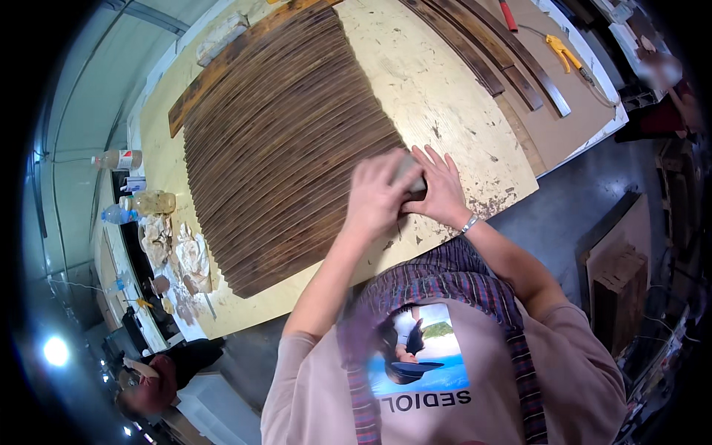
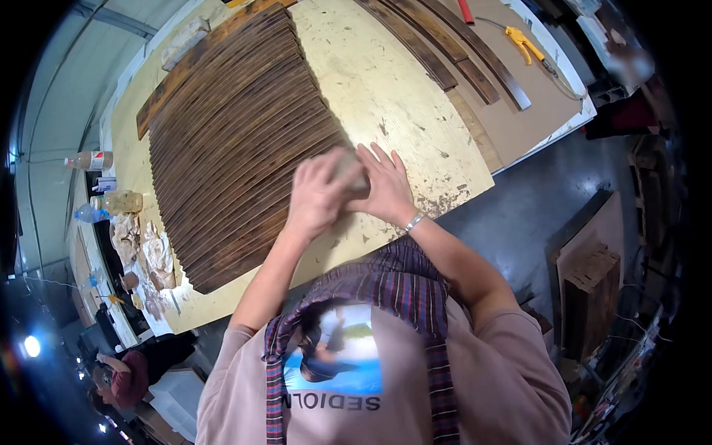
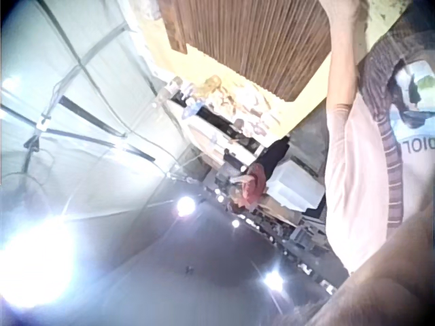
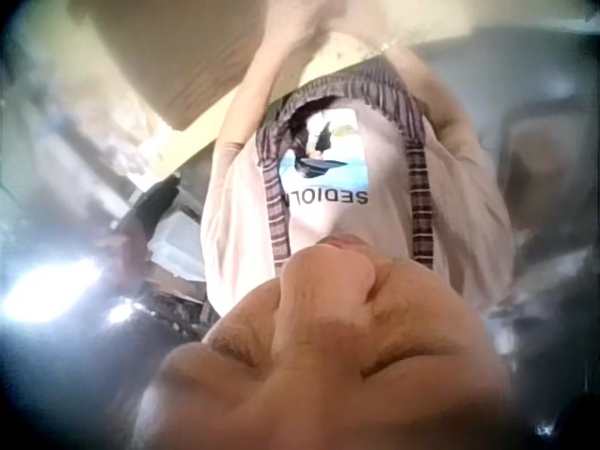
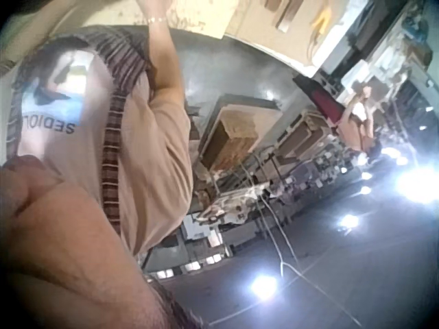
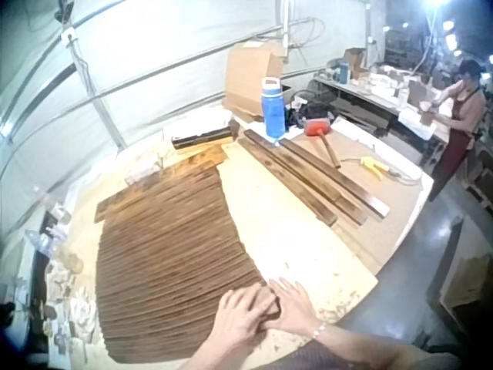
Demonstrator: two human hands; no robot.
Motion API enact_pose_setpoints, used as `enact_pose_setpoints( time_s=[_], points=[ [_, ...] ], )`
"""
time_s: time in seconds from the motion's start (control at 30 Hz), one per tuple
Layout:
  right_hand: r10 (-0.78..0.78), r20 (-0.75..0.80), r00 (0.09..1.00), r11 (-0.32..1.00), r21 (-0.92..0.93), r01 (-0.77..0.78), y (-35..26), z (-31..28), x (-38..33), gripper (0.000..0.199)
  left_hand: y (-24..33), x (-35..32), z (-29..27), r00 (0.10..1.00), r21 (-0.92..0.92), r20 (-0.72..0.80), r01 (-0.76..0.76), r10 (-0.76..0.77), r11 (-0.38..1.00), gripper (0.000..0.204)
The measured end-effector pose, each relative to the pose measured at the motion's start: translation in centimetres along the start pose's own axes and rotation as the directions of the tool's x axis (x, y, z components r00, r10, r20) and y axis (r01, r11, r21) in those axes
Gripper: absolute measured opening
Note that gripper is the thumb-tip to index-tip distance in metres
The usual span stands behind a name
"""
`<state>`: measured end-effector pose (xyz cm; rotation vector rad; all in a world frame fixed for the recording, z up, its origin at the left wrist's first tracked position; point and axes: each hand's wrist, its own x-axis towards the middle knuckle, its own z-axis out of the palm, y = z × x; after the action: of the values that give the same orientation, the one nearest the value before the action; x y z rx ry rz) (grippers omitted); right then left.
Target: The person wipes a large stack of dark wooden slats with a white cloth, moving along the grooves and edges. The person then lifts and repositions the stack to access different sides and continues wiping.
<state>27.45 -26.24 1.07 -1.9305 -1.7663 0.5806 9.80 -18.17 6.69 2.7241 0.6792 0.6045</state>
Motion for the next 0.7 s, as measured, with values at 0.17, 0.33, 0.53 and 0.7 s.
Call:
enact_pose_setpoints(
  time_s=[0.17,0.33,0.53,0.7],
  points=[
    [0.009,-0.030,0.999,1.000,0.004,-0.009,0.1,-0.6,0.0,0.111,-10.4,-6.3,-5.9,0.734,0.065,-0.216,0.669,-0.644,0.741,0.050],
    [-0.012,-0.026,1.000,1.000,0.013,0.012,0.0,-0.2,-0.2,0.111,-4.4,0.7,-2.6,0.985,0.032,-0.171,0.036,-0.030,0.999,0.040],
    [-0.009,-0.049,0.999,1.000,0.021,0.010,0.3,-0.2,-0.4,0.111,-12.9,-0.1,-3.6,0.862,0.350,-0.275,0.501,-0.425,0.791,0.054],
    [-0.013,-0.045,0.999,1.000,0.011,0.013,0.1,-0.3,-0.1,0.111,-6.1,5.6,-2.4,0.999,0.072,-0.039,0.013,-0.010,0.997,0.049]
  ],
)
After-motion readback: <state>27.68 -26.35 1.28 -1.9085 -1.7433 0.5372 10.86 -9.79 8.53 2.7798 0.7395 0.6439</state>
